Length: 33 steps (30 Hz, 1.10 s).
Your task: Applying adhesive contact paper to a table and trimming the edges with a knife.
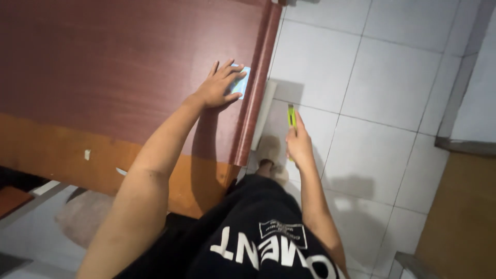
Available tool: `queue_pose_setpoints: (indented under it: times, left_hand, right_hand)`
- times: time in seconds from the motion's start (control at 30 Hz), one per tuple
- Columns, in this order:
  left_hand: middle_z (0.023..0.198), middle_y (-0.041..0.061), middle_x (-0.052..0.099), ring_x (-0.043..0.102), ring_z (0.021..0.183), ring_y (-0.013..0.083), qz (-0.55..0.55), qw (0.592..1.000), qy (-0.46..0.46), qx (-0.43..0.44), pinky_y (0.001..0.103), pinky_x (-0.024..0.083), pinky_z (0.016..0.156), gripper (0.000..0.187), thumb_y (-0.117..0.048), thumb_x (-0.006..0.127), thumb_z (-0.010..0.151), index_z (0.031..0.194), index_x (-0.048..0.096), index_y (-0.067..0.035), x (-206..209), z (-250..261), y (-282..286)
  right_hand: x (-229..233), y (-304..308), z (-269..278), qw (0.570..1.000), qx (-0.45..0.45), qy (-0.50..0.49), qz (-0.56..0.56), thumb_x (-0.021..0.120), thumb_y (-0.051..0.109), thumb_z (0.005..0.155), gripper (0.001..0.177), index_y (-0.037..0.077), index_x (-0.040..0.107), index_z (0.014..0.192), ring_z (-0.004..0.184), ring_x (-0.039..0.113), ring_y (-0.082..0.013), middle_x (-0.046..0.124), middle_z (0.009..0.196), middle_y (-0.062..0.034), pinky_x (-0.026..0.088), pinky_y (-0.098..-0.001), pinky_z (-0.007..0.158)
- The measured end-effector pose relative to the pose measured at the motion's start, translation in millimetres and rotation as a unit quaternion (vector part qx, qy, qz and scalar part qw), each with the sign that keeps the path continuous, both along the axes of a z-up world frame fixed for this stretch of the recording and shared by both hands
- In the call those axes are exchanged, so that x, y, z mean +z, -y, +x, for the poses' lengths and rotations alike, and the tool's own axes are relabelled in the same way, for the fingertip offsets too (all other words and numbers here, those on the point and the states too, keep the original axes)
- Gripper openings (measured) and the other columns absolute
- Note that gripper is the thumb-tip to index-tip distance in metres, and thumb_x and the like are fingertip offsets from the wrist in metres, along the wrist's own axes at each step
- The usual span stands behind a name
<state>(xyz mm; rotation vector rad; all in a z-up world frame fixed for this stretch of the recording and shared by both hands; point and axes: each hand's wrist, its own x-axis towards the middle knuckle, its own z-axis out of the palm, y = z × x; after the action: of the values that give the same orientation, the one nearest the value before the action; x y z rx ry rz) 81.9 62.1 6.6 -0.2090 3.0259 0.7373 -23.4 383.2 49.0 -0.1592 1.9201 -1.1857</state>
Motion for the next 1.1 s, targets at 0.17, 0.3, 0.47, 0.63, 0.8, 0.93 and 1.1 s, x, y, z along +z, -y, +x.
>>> queue_pose_setpoints:
  times: [0.17,0.3,0.47,0.63,0.8,0.93,1.1]
  left_hand:
    - [0.162,0.006,0.039,0.018,0.158,0.0342,0.002,1.000,-0.004,0.012,0.065,0.007,0.125,0.067,-0.041,0.072,0.090,0.150,0.051,-0.018,-0.3,0.8,-4.0]
    - [0.163,0.006,0.038,0.018,0.158,0.0339,-0.003,1.000,-0.008,0.009,0.065,0.006,0.126,0.067,-0.042,0.072,0.091,0.150,0.050,-0.017,-6.5,2.3,-2.1]
    - [0.164,0.006,0.037,0.016,0.158,0.0339,0.002,1.000,-0.002,0.009,0.064,0.005,0.125,0.068,-0.044,0.071,0.092,0.151,0.050,-0.019,-2.8,2.7,-1.5]
    - [0.166,0.006,0.035,0.015,0.159,0.0347,0.013,1.000,0.007,0.000,0.064,0.004,0.126,0.071,-0.045,0.073,0.092,0.152,0.048,-0.019,-5.2,0.1,3.4]
    - [0.166,0.006,0.035,0.013,0.159,0.0340,0.018,1.000,0.008,-0.004,0.064,0.002,0.127,0.070,-0.046,0.073,0.093,0.153,0.048,-0.020,-4.9,2.1,3.5]
    - [0.166,0.005,0.034,0.012,0.159,0.0342,0.014,1.000,0.014,-0.002,0.064,0.001,0.126,0.070,-0.047,0.073,0.094,0.153,0.047,-0.018,-8.9,1.5,5.4]
    - [0.166,0.005,0.034,0.011,0.159,0.0330,0.010,1.000,0.015,-0.004,0.064,-0.001,0.126,0.070,-0.047,0.071,0.095,0.154,0.046,-0.018,-9.8,0.4,4.6]
  right_hand:
    - [-17.7,-47.7,23.8,0.998,-0.050,0.037,0.007,0.041,0.013,0.102,0.061,0.025,0.032,0.162,0.039,0.043,-0.0139,0.051,0.065,-0.0045,0.040,-0.0332,0.037]
    - [-43.1,-75.5,42.0,0.993,-0.092,0.074,-0.003,0.040,0.011,0.102,0.062,0.025,0.034,0.162,0.040,0.039,-0.0125,0.046,0.064,-0.0024,0.038,-0.0330,0.036]
    - [-69.7,-98.7,43.7,0.991,-0.099,0.094,0.016,0.039,0.014,0.104,0.059,0.026,0.031,0.161,0.040,0.039,-0.0125,0.048,0.066,-0.0032,0.038,-0.0333,0.036]
    - [-76.0,-102.8,38.6,0.984,-0.128,0.113,0.039,0.037,0.018,0.106,0.057,0.029,0.029,0.162,0.041,0.037,-0.0117,0.049,0.070,-0.0037,0.037,-0.0329,0.037]
    - [-81.8,-97.3,39.0,0.986,-0.115,0.114,0.040,0.036,0.018,0.107,0.057,0.027,0.029,0.162,0.041,0.037,-0.0120,0.049,0.072,-0.0046,0.038,-0.0327,0.037]
    - [-88.3,-88.9,39.8,0.982,-0.118,0.143,0.040,0.036,0.019,0.107,0.058,0.029,0.027,0.163,0.042,0.036,-0.0103,0.047,0.071,-0.0042,0.037,-0.0312,0.037]
    - [-85.5,-84.1,36.6,0.986,-0.116,0.124,-0.007,0.032,0.016,0.106,0.058,0.024,0.027,0.163,0.041,0.036,-0.0119,0.047,0.071,-0.0045,0.037,-0.0308,0.036]
